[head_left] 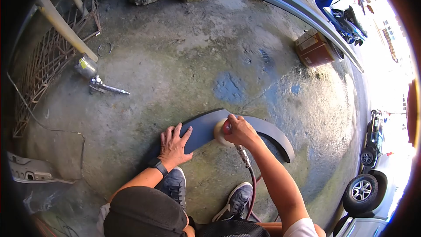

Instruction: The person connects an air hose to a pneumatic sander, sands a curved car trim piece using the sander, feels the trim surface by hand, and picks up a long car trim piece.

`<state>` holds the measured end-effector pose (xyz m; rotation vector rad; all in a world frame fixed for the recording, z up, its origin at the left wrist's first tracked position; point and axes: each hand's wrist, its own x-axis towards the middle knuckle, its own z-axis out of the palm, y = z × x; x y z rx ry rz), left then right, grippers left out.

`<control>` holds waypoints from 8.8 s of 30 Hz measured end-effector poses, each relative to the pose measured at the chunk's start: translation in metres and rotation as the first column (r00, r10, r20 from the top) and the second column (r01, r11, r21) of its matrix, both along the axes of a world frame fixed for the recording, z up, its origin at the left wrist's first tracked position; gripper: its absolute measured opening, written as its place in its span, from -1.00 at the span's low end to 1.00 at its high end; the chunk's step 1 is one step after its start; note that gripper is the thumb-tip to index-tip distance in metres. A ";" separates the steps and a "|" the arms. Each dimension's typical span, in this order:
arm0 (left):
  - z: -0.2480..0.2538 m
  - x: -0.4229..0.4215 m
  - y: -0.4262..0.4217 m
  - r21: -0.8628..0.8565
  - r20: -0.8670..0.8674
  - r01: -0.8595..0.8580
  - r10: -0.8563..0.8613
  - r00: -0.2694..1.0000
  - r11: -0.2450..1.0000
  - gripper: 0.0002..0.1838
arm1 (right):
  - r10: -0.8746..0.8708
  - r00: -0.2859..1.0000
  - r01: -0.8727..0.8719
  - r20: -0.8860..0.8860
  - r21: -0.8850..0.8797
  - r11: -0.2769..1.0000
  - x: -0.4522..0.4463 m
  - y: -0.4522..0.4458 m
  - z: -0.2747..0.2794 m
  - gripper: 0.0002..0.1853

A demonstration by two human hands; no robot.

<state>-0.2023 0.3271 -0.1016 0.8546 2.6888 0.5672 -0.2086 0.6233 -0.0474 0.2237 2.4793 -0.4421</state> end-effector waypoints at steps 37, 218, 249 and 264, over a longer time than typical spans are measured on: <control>0.005 -0.002 0.004 -0.035 0.003 0.016 -0.016 1.000 0.999 0.03 | -0.081 0.988 0.090 -0.129 0.061 0.994 -0.015 0.035 -0.022 -0.24; -0.001 0.000 0.000 0.023 -0.014 -0.001 0.002 1.000 1.000 0.02 | 0.001 0.998 0.002 -0.070 0.032 0.999 -0.012 0.017 -0.019 -0.16; 0.000 0.000 0.002 -0.013 0.009 0.006 -0.006 1.000 1.000 0.00 | 0.094 0.991 -0.090 -0.093 0.038 0.995 -0.021 -0.043 -0.009 -0.28; -0.006 0.001 0.000 0.007 -0.004 -0.016 0.016 1.000 1.000 0.12 | 0.090 0.990 -0.091 -0.112 -0.004 0.996 -0.031 -0.058 -0.009 -0.36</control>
